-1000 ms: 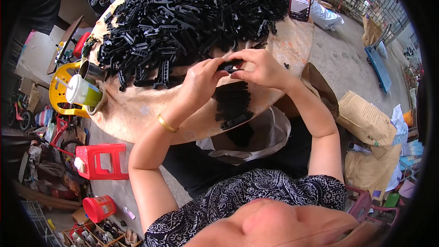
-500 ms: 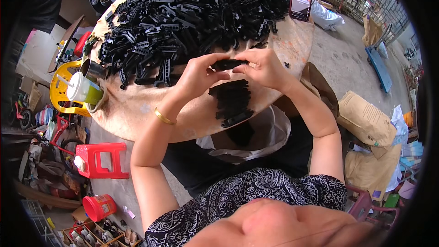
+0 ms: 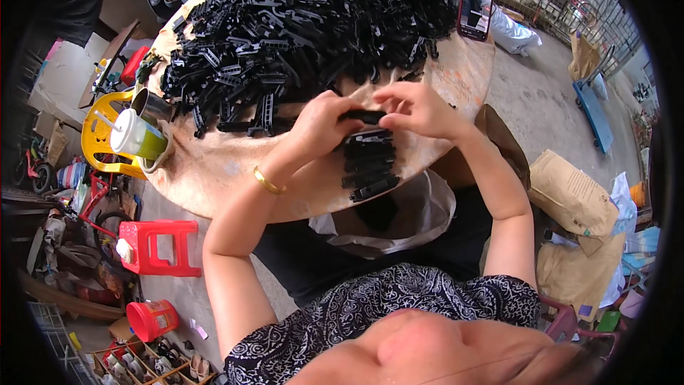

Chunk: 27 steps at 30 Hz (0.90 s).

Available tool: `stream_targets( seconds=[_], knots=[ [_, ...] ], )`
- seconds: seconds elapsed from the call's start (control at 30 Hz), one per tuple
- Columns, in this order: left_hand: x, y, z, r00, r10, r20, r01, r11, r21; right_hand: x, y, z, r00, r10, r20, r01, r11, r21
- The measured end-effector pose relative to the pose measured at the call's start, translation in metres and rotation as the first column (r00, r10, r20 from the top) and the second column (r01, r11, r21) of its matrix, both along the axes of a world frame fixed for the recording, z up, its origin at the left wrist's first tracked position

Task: Sorting and organizing small black plastic components on a table.

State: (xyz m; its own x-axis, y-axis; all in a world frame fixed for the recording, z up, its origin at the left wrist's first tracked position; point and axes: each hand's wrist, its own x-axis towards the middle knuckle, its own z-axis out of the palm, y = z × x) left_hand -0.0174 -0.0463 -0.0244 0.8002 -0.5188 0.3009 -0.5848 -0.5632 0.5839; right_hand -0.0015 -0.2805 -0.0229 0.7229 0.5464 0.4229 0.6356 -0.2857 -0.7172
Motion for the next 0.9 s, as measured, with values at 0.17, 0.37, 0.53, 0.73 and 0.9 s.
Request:
stream_targets(
  seconds=[0.17,0.37,0.53,0.73,0.9],
  knots=[
    [0.001,-0.003,0.015,0.994,-0.030,-0.109,0.027,0.999,-0.024,0.028,-0.035,-0.007,0.829,-0.266,0.492,0.413,0.884,-0.218],
    [0.026,-0.003,-0.004,0.824,0.257,0.505,-0.342,0.936,0.081,0.034,-0.023,-0.018,0.828,-0.144,0.542,0.395,0.835,-0.383],
    [0.029,0.001,-0.009,0.879,0.256,0.403,-0.315,0.945,0.086,0.028,-0.011,-0.006,0.870,-0.088,0.484,0.250,0.927,-0.280],
    [0.026,0.007,-0.003,0.915,0.381,-0.135,-0.404,0.840,-0.362,0.021,0.025,0.014,0.959,0.075,-0.274,0.029,0.934,0.355],
    [0.017,0.015,0.010,0.862,0.240,-0.446,-0.455,0.754,-0.474,0.033,0.046,0.018,0.984,0.104,-0.144,-0.077,0.980,0.183]
  ],
)
